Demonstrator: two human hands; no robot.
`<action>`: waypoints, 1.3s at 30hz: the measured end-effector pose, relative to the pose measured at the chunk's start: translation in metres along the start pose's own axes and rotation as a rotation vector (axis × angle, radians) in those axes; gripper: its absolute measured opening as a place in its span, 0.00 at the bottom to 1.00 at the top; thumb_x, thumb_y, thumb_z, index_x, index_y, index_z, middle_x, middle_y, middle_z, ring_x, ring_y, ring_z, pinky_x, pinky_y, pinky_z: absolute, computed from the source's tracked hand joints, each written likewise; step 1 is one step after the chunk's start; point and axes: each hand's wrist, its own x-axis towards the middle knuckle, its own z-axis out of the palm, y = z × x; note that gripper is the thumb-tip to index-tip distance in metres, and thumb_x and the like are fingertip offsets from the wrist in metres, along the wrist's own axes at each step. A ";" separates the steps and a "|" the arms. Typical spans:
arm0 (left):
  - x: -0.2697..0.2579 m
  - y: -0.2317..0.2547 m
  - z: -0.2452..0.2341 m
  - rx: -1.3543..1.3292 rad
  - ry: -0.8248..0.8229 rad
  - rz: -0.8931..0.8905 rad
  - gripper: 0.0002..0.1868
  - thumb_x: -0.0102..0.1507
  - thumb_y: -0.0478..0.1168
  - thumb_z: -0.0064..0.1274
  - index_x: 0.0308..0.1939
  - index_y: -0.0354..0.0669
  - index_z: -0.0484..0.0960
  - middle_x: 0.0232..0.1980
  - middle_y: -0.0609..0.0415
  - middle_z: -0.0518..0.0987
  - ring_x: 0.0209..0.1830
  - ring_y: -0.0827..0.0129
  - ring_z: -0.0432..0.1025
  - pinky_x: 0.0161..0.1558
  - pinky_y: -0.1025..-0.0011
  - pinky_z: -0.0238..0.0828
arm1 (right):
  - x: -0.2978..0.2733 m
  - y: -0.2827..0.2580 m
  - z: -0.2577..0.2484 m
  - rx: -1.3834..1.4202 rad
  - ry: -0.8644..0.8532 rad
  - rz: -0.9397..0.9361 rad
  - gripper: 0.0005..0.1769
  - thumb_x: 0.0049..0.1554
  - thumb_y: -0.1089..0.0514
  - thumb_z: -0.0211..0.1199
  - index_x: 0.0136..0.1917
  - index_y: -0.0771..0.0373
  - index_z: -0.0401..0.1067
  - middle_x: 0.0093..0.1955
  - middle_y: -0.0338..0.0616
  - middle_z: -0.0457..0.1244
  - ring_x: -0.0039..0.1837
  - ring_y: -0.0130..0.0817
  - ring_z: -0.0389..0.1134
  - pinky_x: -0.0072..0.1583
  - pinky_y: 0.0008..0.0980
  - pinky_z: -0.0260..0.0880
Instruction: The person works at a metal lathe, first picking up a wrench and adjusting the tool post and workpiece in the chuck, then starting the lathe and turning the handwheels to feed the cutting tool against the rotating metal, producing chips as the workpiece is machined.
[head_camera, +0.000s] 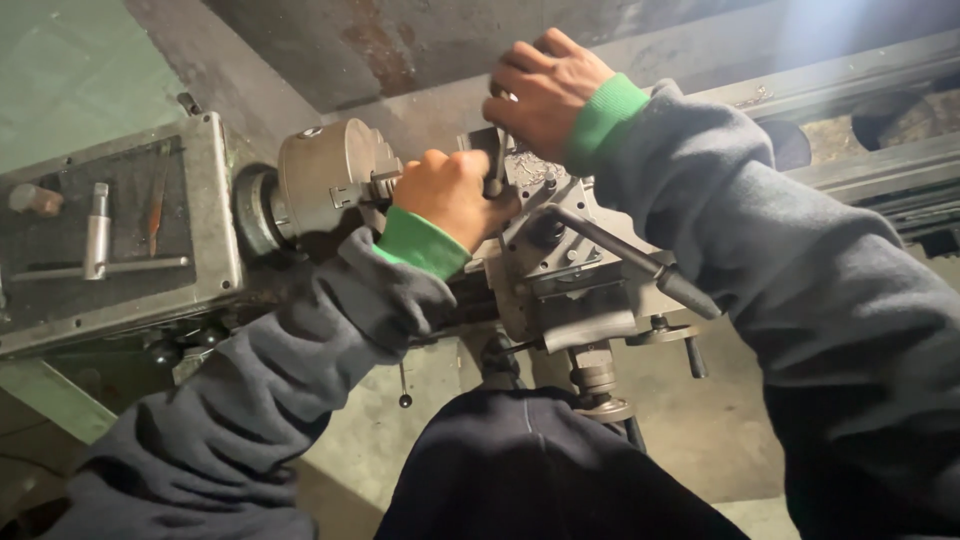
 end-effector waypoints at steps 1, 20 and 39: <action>-0.001 0.001 0.002 0.016 -0.019 0.011 0.23 0.53 0.59 0.66 0.31 0.42 0.84 0.29 0.38 0.81 0.32 0.41 0.77 0.35 0.49 0.74 | -0.003 -0.001 0.003 0.005 -0.031 0.000 0.08 0.59 0.52 0.64 0.52 0.51 0.76 0.57 0.38 0.67 0.66 0.36 0.65 0.64 0.41 0.62; 0.005 -0.021 0.003 -0.096 -0.120 0.340 0.17 0.59 0.57 0.58 0.45 0.54 0.87 0.31 0.44 0.83 0.33 0.43 0.78 0.37 0.48 0.75 | -0.045 -0.047 -0.068 0.154 -0.218 0.299 0.37 0.45 0.34 0.70 0.50 0.68 0.70 0.47 0.51 0.65 0.58 0.48 0.64 0.59 0.44 0.62; 0.030 -0.023 0.013 -0.175 -0.036 0.098 0.15 0.59 0.53 0.60 0.38 0.47 0.85 0.33 0.41 0.83 0.36 0.41 0.77 0.41 0.48 0.74 | -0.012 0.003 -0.038 0.096 -0.285 0.175 0.26 0.50 0.42 0.66 0.52 0.64 0.71 0.52 0.46 0.66 0.60 0.43 0.65 0.62 0.45 0.61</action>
